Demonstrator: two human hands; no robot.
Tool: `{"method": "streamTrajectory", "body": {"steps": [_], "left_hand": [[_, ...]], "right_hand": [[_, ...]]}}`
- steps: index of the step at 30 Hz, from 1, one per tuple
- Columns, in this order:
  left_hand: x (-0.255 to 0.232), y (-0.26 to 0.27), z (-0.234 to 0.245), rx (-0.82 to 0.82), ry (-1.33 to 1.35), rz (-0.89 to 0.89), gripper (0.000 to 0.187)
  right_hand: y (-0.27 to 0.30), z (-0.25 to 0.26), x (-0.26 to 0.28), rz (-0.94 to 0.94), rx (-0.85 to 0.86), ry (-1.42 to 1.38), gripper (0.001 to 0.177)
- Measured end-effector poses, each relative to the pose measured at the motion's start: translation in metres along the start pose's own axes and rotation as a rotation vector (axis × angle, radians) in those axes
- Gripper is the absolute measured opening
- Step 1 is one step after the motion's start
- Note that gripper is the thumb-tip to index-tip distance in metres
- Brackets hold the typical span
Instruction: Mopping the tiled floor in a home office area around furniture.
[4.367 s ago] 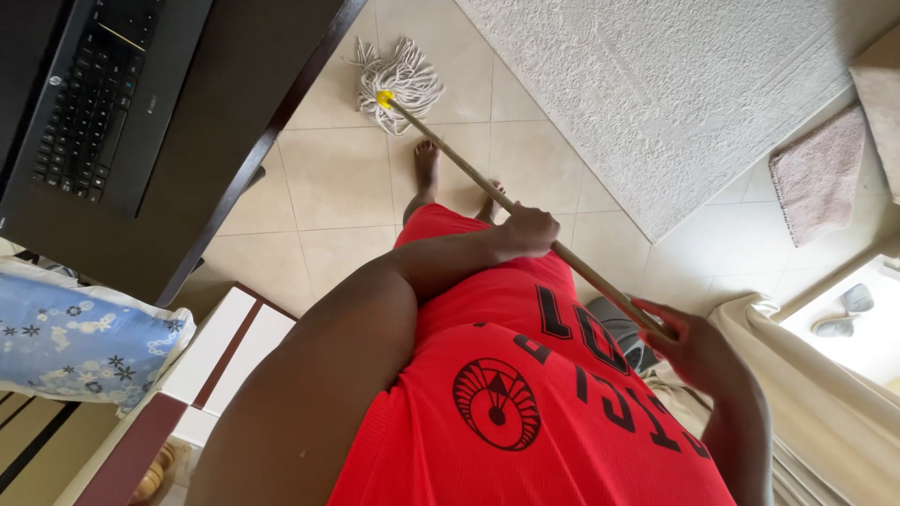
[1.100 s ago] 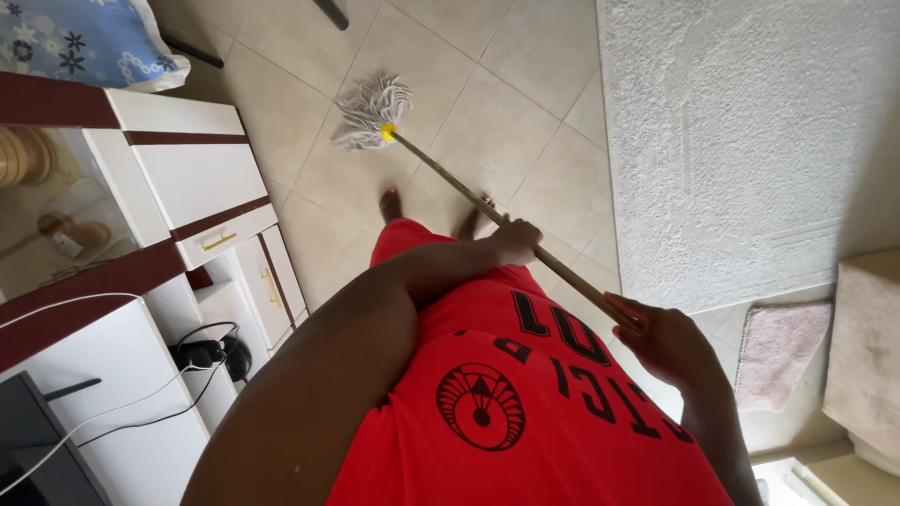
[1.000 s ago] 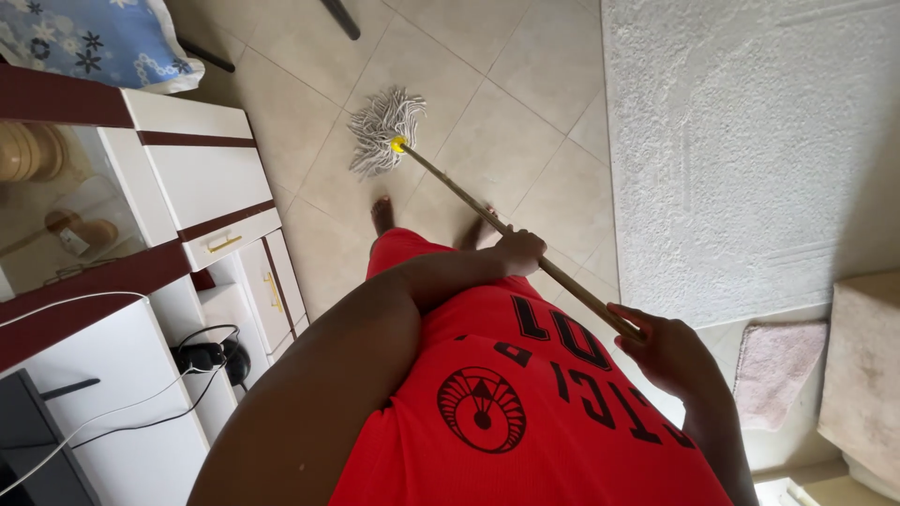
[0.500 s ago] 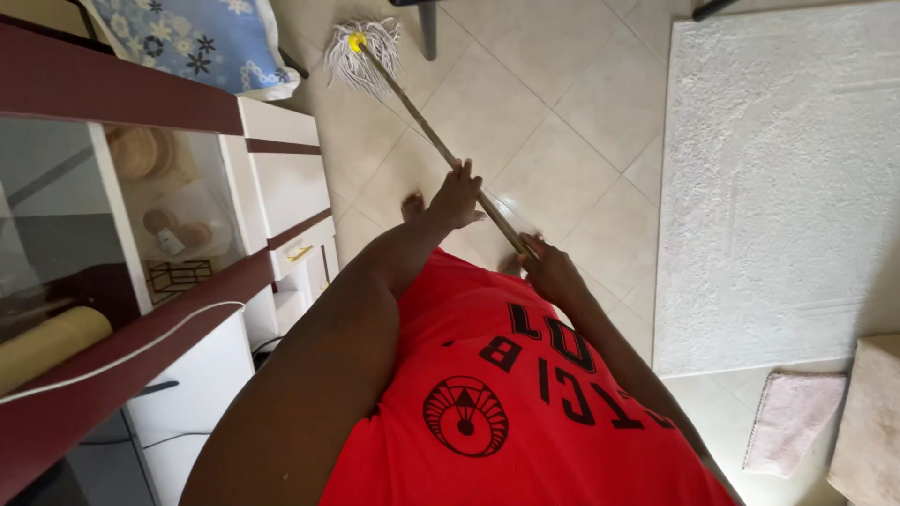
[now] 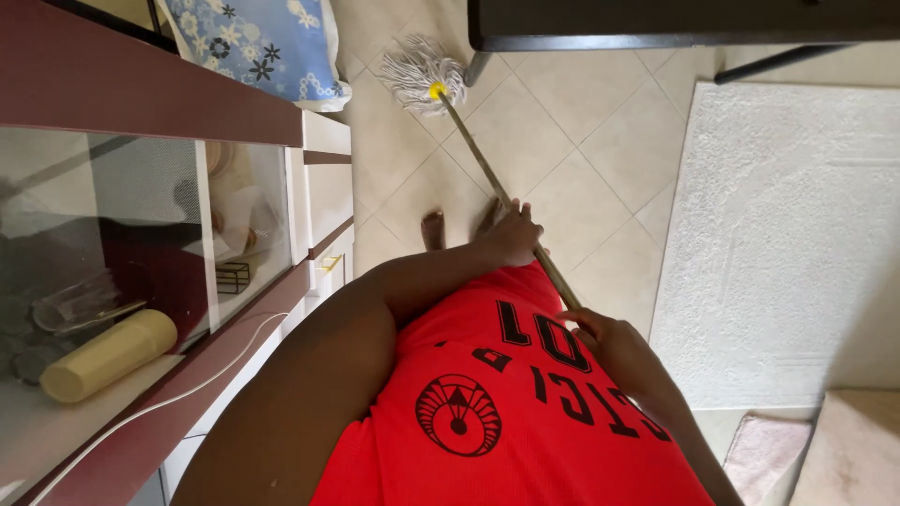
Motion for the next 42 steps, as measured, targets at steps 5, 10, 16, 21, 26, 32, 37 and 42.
{"method": "streamTrajectory", "body": {"steps": [5, 10, 16, 21, 26, 32, 37, 42], "left_hand": [[0.027, -0.007, 0.039, -0.102, 0.033, 0.039, 0.055], [0.135, -0.042, 0.073, -0.327, 0.043, 0.108, 0.042], [0.248, -0.041, 0.152, -0.597, 0.091, 0.07, 0.037], [0.227, -0.036, 0.227, -0.501, 0.134, 0.276, 0.033], [0.179, -0.027, 0.207, -0.762, 0.11, 0.087, 0.025], [0.129, 0.029, 0.252, -0.866, 0.137, 0.172, 0.012], [0.149, 0.076, 0.269, -0.786, 0.164, 0.302, 0.012], [0.185, 0.122, 0.277, -0.778, 0.195, 0.384, 0.013]], "right_hand": [[-0.037, 0.017, 0.028, -0.052, 0.004, -0.17, 0.032], [-0.143, 0.015, 0.057, 0.183, 0.088, -0.333, 0.029], [-0.213, 0.024, 0.154, 0.545, 0.249, -0.442, 0.053], [-0.203, 0.086, 0.206, 0.499, 0.183, -0.156, 0.033], [-0.147, 0.15, 0.217, 0.426, 0.299, 0.133, 0.032], [-0.104, 0.199, 0.279, 0.542, 0.378, 0.163, 0.026], [-0.11, 0.191, 0.333, 0.723, 0.425, 0.219, 0.027], [-0.113, 0.163, 0.386, 0.857, 0.545, 0.197, 0.044]]}}
Point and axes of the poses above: each hand's wrist, its own y-axis away from the middle knuckle, its own z-axis out of the back of the hand, x = y × z, the point moved 4 cm from there along -y, towards the middle knuckle, and after that the axes turned 3 degrees about -z, right-handed, at the moved point
